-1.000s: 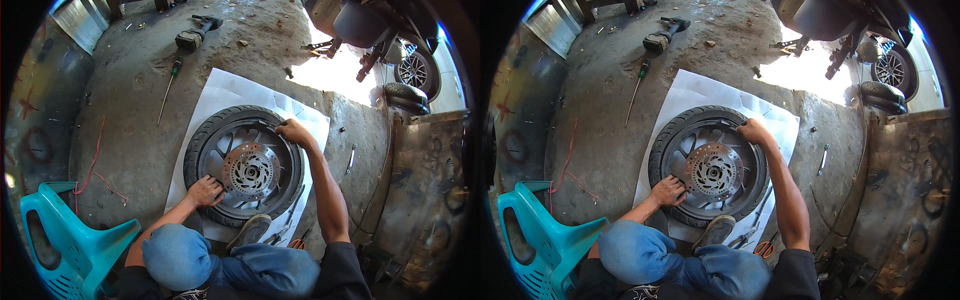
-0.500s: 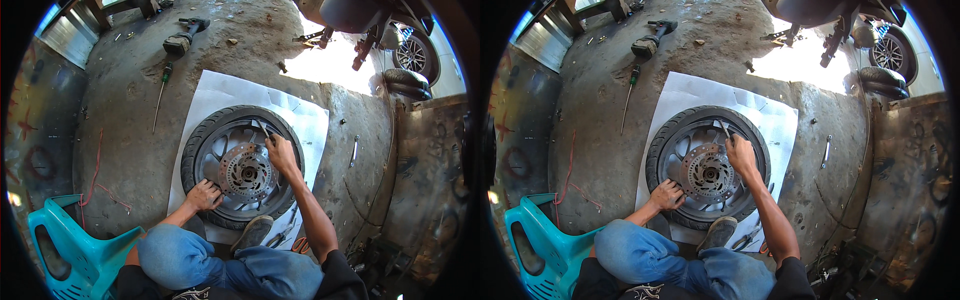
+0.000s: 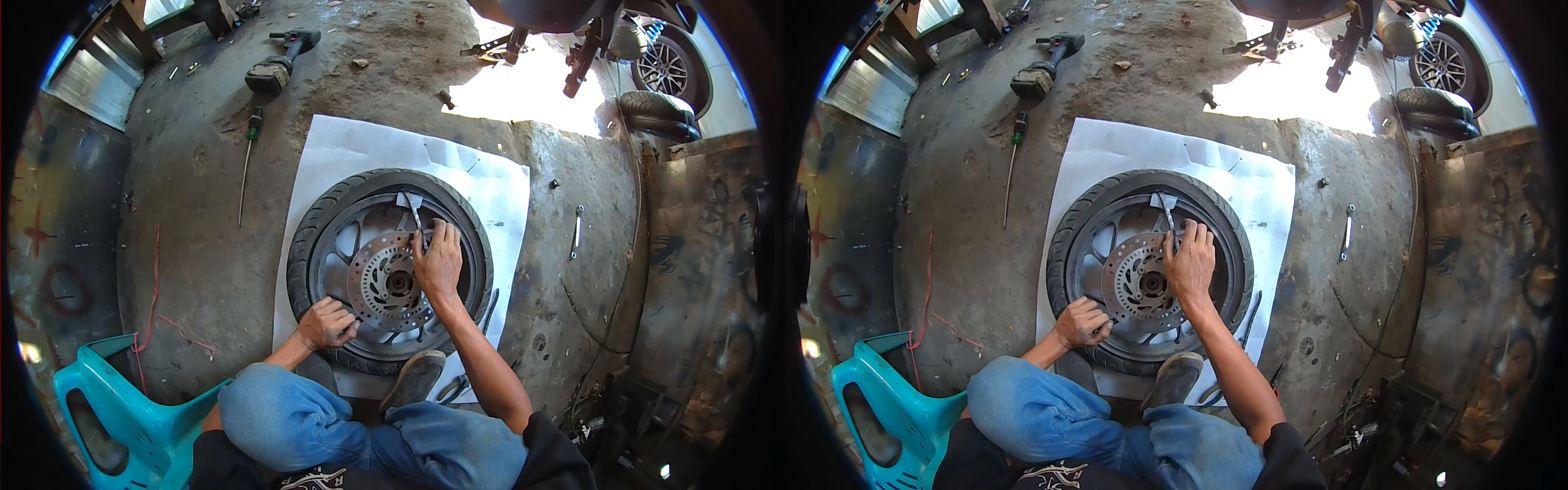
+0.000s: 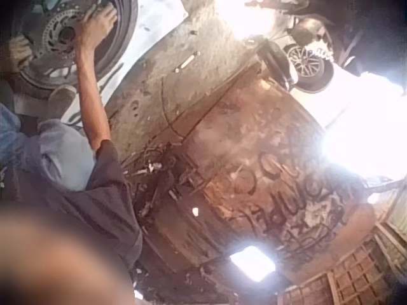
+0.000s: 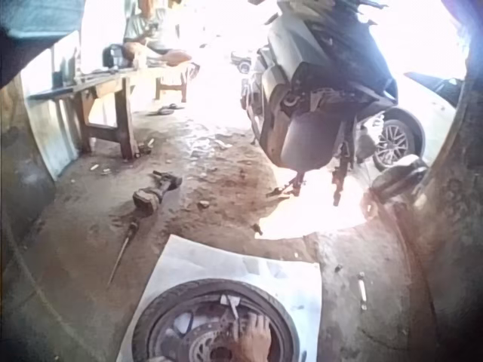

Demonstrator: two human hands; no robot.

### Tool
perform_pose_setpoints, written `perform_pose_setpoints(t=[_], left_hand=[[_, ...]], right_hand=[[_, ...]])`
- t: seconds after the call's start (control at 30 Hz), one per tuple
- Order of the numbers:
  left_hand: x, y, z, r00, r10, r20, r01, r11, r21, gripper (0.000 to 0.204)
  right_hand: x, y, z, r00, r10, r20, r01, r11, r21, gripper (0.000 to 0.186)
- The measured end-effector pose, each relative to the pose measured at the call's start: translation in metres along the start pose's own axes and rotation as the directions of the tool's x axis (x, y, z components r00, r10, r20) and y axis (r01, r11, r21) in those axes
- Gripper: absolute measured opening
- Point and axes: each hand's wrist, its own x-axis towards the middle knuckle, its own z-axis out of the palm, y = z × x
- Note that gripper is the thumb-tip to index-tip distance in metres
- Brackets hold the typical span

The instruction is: Prying a tire from a motorcycle rim using a tire iron tool.

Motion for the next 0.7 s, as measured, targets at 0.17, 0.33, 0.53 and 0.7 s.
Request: perform_pose_setpoints(t=[0.17,0.33,0.53,0.7], left_hand=[[0.078,-0.030,-0.052,0.980,0.182,0.085,-0.184,0.983,0.020,0.019],[0.177,-0.048,-0.048,0.989,-0.011,0.149,-0.014,0.986,0.165,0.038],[0.236,-0.056,0.019,0.609,-0.455,0.650,0.627,0.778,-0.043,0.103],[0.236,-0.062,0.041,0.642,-0.521,0.562,0.671,0.737,-0.082,0.092]], right_hand=[[-0.019,0.006,0.003,0.951,0.176,0.254,-0.175,0.984,-0.028,0.030],[-0.030,0.031,0.004,0.967,0.158,0.199,-0.162,0.987,0.006,0.029],[-0.030,0.040,0.015,0.972,0.097,0.214,-0.126,0.984,0.128,0.028],[-0.027,0.061,0.009,0.974,0.074,0.214,-0.114,0.977,0.181,0.028]])
